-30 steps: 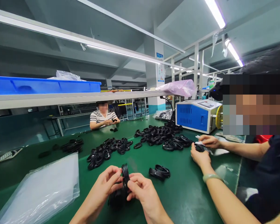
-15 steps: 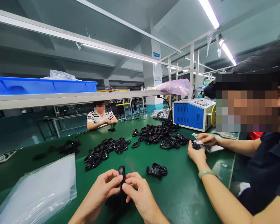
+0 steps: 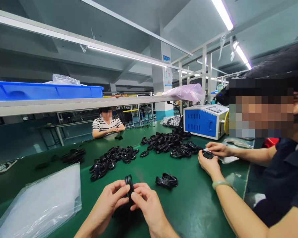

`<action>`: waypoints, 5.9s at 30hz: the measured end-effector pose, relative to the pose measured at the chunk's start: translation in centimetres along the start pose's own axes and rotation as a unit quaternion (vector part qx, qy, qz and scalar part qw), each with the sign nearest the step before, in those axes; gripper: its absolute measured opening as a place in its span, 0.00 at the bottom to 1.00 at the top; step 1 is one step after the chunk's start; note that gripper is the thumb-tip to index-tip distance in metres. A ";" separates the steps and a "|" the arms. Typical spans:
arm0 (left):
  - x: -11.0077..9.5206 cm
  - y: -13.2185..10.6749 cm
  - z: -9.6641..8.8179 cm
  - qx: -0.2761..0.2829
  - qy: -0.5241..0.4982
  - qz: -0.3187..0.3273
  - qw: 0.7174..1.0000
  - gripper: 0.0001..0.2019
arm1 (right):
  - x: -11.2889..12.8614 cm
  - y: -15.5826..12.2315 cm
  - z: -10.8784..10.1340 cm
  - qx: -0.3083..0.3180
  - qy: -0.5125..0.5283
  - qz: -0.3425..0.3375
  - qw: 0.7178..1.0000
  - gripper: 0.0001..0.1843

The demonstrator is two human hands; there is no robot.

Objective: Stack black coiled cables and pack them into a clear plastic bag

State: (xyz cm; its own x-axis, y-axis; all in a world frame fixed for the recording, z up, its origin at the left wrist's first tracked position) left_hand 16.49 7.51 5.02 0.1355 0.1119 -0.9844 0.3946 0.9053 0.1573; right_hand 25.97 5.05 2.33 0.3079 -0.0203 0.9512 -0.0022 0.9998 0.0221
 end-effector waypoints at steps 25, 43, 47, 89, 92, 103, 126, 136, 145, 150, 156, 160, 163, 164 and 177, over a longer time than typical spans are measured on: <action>1.1 0.3 0.4 0.010 -0.068 0.002 0.998 0.14 | -0.4 0.1 0.3 0.008 0.034 -0.005 0.999 0.16; 1.0 0.0 1.6 0.063 -0.139 0.011 0.988 0.08 | -0.2 0.2 -0.6 -0.037 -0.037 -0.033 0.998 0.17; 1.8 0.1 1.1 0.038 -0.140 0.001 0.989 0.06 | -0.2 0.2 -0.7 -0.044 -0.051 -0.034 0.997 0.18; 1.9 0.3 0.4 -0.016 -0.109 -0.010 0.994 0.15 | -0.8 0.1 -1.1 -0.033 0.009 0.025 0.999 0.17; 1.9 0.3 0.2 -0.020 -0.064 -0.010 0.998 0.16 | -0.9 0.2 -1.2 -0.038 -0.015 0.031 0.999 0.19; 1.1 0.1 0.6 0.007 -0.041 0.008 0.999 0.17 | -1.9 0.5 0.0 0.011 -0.046 0.074 0.996 0.20; 0.0 -0.6 0.4 0.091 -0.036 -0.003 0.995 0.16 | -1.3 0.2 0.7 0.021 -0.130 0.013 0.991 0.19; 0.6 -0.3 -0.6 0.050 0.015 0.004 0.999 0.16 | -1.9 0.1 0.7 0.010 -0.161 0.012 0.987 0.17; -0.3 -0.4 -0.8 0.064 0.036 0.023 0.997 0.16 | -0.3 -0.6 1.0 -0.011 -0.252 -0.056 0.966 0.13; -0.4 -0.3 -0.9 0.061 0.088 0.037 0.994 0.18 | 1.2 -1.1 1.1 -0.034 -0.304 -0.126 0.944 0.12; -0.4 -0.1 -0.6 0.061 0.106 0.046 0.991 0.17 | -0.5 -0.6 0.7 -0.002 -0.229 -0.068 0.971 0.13; -1.2 -0.3 -0.6 0.058 0.131 0.072 0.987 0.17 | -0.6 -0.5 0.4 -0.006 -0.224 -0.068 0.972 0.12; -1.3 -0.3 -0.6 0.047 0.116 0.075 0.989 0.18 | -0.9 -0.2 0.2 0.001 -0.184 -0.049 0.982 0.14; -1.2 -0.4 -0.7 0.040 0.104 0.068 0.991 0.17 | -1.1 0.0 0.2 0.006 -0.163 -0.039 0.986 0.15; -0.5 -0.3 0.8 0.036 -0.062 0.060 0.996 0.09 | -1.1 0.0 -0.3 -0.012 -0.056 0.007 0.998 0.17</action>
State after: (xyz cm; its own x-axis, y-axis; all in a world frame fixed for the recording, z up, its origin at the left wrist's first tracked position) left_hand 17.02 6.86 5.53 0.2956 0.1620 -0.9415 0.4330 0.8558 0.2832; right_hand 25.95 5.08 1.22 0.2007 -0.0057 0.9796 0.0181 0.9998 0.0021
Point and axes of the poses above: each hand's wrist, its own y-axis towards the middle knuckle, its own z-axis out of the palm, x = y × z, the point moved 10 cm from there along y, towards the middle knuckle, and after that the axes turned 10 degrees about z, right-handed, at the moved point
